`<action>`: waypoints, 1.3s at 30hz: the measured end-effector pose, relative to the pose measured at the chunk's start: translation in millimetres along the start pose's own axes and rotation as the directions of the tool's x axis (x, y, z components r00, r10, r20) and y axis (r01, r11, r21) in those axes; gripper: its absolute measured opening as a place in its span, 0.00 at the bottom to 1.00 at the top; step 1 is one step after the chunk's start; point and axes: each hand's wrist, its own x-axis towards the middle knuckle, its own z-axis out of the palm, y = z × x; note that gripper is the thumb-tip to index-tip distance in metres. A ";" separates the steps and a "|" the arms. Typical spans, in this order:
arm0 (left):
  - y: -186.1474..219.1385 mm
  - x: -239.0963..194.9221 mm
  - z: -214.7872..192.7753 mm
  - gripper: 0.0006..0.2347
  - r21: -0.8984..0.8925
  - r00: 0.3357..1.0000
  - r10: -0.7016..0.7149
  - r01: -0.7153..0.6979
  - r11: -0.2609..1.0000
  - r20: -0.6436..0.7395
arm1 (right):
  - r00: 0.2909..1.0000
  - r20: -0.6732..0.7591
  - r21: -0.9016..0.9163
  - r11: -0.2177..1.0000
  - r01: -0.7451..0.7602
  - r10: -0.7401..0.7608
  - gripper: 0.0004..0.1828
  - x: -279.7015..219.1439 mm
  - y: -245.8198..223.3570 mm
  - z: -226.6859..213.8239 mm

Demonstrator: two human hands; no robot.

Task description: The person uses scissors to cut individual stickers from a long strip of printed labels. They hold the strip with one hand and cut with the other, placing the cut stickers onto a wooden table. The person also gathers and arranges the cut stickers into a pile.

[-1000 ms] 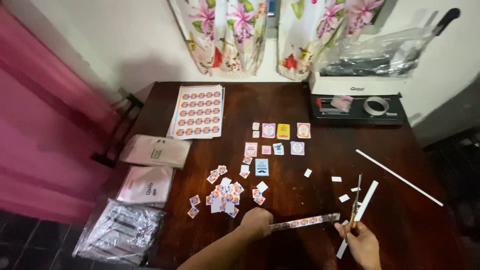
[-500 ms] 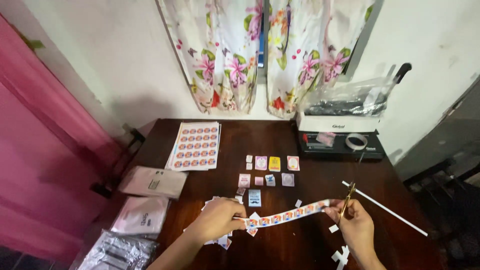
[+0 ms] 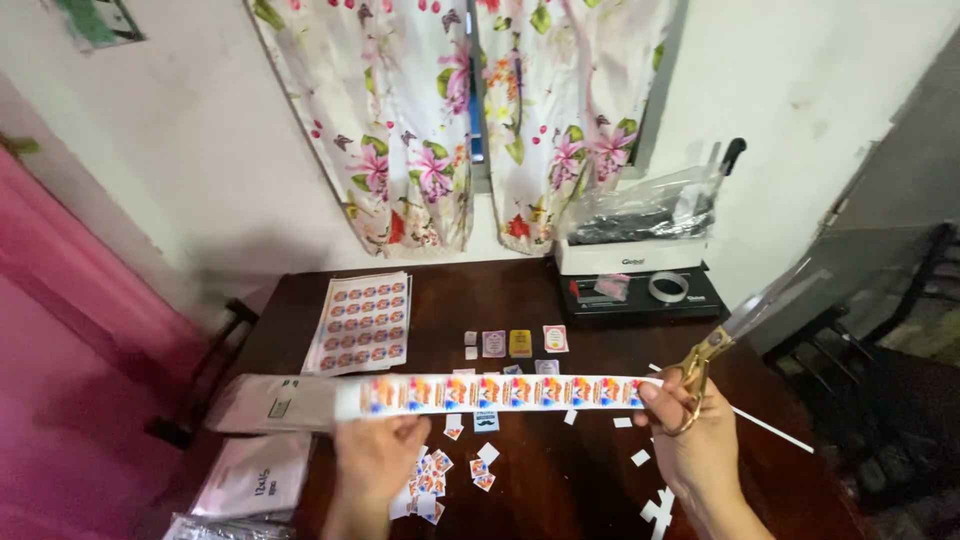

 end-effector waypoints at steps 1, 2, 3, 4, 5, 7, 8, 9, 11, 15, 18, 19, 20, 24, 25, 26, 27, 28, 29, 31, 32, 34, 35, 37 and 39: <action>-27.5 -1.3 6.2 0.24 -0.204 0.933 0.026 -0.106 0.973 -0.358 | 1.000 -0.016 0.028 1.000 0.009 -0.008 0.09 -2.5 -1.3 -0.2; -50.3 -1.7 23.0 0.24 -0.206 0.937 0.018 -0.095 0.974 -0.348 | 1.000 -0.026 0.030 0.999 0.018 -0.017 0.09 -3.2 1.1 -2.7; -73.1 -2.3 39.6 0.19 -0.085 0.963 -0.184 0.171 0.982 -0.195 | 1.000 -0.001 0.045 0.999 0.002 -0.002 0.10 -3.4 3.6 -5.2; -96.9 -6.8 56.7 0.16 0.073 0.911 -0.404 0.410 0.909 -0.079 | 1.000 0.022 0.059 0.998 -0.018 0.017 0.10 -5.4 6.5 -9.8; -105.6 1.3 81.4 0.16 0.076 0.907 -0.415 0.420 0.904 -0.075 | 1.000 0.011 0.062 0.998 -0.015 0.014 0.10 -6.6 11.2 -13.2; -126.0 5.3 130.6 0.15 0.441 0.860 -0.486 0.379 0.813 0.157 | 0.999 0.043 0.040 0.999 -0.015 0.013 0.11 -18.1 21.1 -23.8; -140.2 6.8 129.4 0.15 0.441 0.857 -0.490 0.381 0.812 0.162 | 0.999 0.037 0.039 0.999 -0.011 0.009 0.11 -20.2 24.1 -29.7; -154.1 8.2 128.8 0.09 0.405 0.879 -0.443 0.345 0.847 0.177 | 0.997 0.069 0.003 0.999 -0.044 0.044 0.10 -22.4 26.6 -35.3; -163.9 11.5 138.1 0.04 0.371 0.895 -0.400 0.310 0.876 0.196 | 0.993 0.094 -0.032 0.997 -0.070 0.073 0.08 -27.3 22.6 -40.1; -151.1 14.9 174.0 0.06 0.340 0.932 -0.357 0.356 0.870 -0.062 | 0.979 0.125 -0.398 0.912 -0.101 0.163 0.12 -54.5 30.8 -92.0; -151.9 15.6 179.6 0.10 0.223 0.920 -0.368 0.391 0.893 -0.137 | 0.943 0.254 -0.590 0.807 -0.025 0.215 0.22 -80.2 62.9 -138.8; -155.0 15.3 179.3 0.13 0.176 0.912 -0.392 0.409 0.896 -0.124 | 0.927 0.284 -0.639 0.769 -0.008 0.246 0.25 -89.8 72.7 -150.5; -158.9 14.2 181.8 0.13 0.176 0.910 -0.397 0.413 0.894 -0.121 | 0.929 0.279 -0.639 0.769 -0.010 0.243 0.25 -91.0 78.8 -155.0; -168.2 12.0 189.1 0.25 0.185 0.852 -0.454 0.506 0.843 -0.263 | 0.891 0.267 -0.522 0.832 -0.187 0.368 0.22 -93.3 86.3 -163.8; -169.3 11.8 189.3 0.28 0.197 0.845 -0.461 0.518 0.833 -0.271 | 0.903 0.253 -0.546 0.822 -0.164 0.348 0.21 -93.3 84.8 -164.0; -171.1 11.4 188.9 0.28 0.198 0.844 -0.462 0.519 0.832 -0.270 | 0.903 0.252 -0.545 0.822 -0.164 0.347 0.21 -93.0 85.7 -167.3; -173.1 11.1 188.5 0.26 0.199 0.836 -0.458 0.525 0.827 -0.302 | 0.898 0.246 -0.561 0.809 -0.174 0.364 0.20 -92.5 86.6 -170.7; -175.4 10.4 188.5 0.24 0.198 0.826 -0.455 0.533 0.822 -0.333 | 0.892 0.240 -0.576 0.796 -0.186 0.382 0.19 -92.7 87.0 -174.5; -175.9 9.9 188.4 0.24 0.198 0.824 -0.457 0.536 0.821 -0.333 | 0.893 0.237 -0.576 0.796 -0.188 0.382 0.19 -94.0 88.8 -178.0; -176.5 8.8 187.4 0.13 0.243 0.879 -0.441 0.474 0.846 -0.180 | 0.893 0.212 -0.555 0.801 -0.225 0.398 0.20 -96.3 93.1 -184.6; -176.9 9.0 189.8 0.13 0.242 0.879 -0.441 0.474 0.846 -0.181 | 0.892 0.212 -0.555 0.800 -0.225 0.398 0.20 -95.8 92.6 -185.5; -177.3 9.7 194.4 0.07 0.244 0.867 -0.450 0.493 0.835 -0.214 | 0.892 0.176 -0.596 0.766 -0.241 0.418 0.18 -94.3 92.0 -186.8; -178.4 9.8 194.1 0.07 0.244 0.867 -0.449 0.493 0.835 -0.213 | 0.892 0.176 -0.597 0.765 -0.241 0.417 0.18 -93.4 91.0 -187.4; -180.7 9.3 194.0 0.08 0.231 0.875 -0.446 0.481 0.846 -0.189 | 0.873 0.243 -0.542 0.806 -0.239 0.422 0.15 -92.7 88.1 -188.7; -178.2 9.7 200.7 0.07 0.254 0.874 -0.449 0.484 0.837 -0.188 | 0.882 0.215 -0.589 0.776 -0.224 0.418 0.15 -92.7 91.1 -198.0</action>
